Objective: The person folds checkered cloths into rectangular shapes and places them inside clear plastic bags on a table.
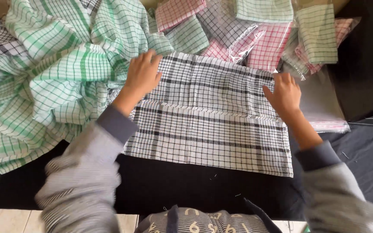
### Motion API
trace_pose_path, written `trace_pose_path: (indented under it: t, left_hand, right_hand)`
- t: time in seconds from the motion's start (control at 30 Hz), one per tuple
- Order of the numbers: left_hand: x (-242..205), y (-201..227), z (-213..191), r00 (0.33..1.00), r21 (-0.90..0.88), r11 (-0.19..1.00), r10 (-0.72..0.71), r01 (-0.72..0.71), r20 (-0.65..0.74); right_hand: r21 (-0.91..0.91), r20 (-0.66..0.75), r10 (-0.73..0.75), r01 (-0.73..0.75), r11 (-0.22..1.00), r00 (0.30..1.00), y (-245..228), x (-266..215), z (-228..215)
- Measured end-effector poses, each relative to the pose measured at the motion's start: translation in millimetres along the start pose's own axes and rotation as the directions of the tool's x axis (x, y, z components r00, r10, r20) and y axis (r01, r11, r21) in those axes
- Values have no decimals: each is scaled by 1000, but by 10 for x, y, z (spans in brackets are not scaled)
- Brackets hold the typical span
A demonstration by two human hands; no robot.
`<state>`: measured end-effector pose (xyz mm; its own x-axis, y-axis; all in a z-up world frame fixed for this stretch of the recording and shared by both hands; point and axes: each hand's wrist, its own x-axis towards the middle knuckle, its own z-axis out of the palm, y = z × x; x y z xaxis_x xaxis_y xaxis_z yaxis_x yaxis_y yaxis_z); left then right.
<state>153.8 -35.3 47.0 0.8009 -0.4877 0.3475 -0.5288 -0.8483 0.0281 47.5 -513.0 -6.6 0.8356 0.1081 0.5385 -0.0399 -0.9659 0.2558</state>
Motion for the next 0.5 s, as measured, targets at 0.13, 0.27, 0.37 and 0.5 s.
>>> trace_pose_path:
  t: [0.13, 0.27, 0.37, 0.5]
  left_hand:
    - [392, -155, 292, 1000, -146, 989, -5, 7, 20]
    - [447, -206, 306, 991, -166, 986, -8, 30, 132]
    - [359, -234, 184, 991, -261, 965, 44, -10, 125]
    - [-26, -97, -329, 970, -452, 884, 200, -118, 139]
  right_hand:
    - [14, 123, 111, -114, 993, 986, -24, 251, 454]
    - [3, 140, 183, -185, 983, 973, 201, 167, 1005]
    - [41, 231, 226, -241, 970, 947, 375, 92, 949]
    - [208, 312, 242, -315, 926, 919, 585, -156, 367]
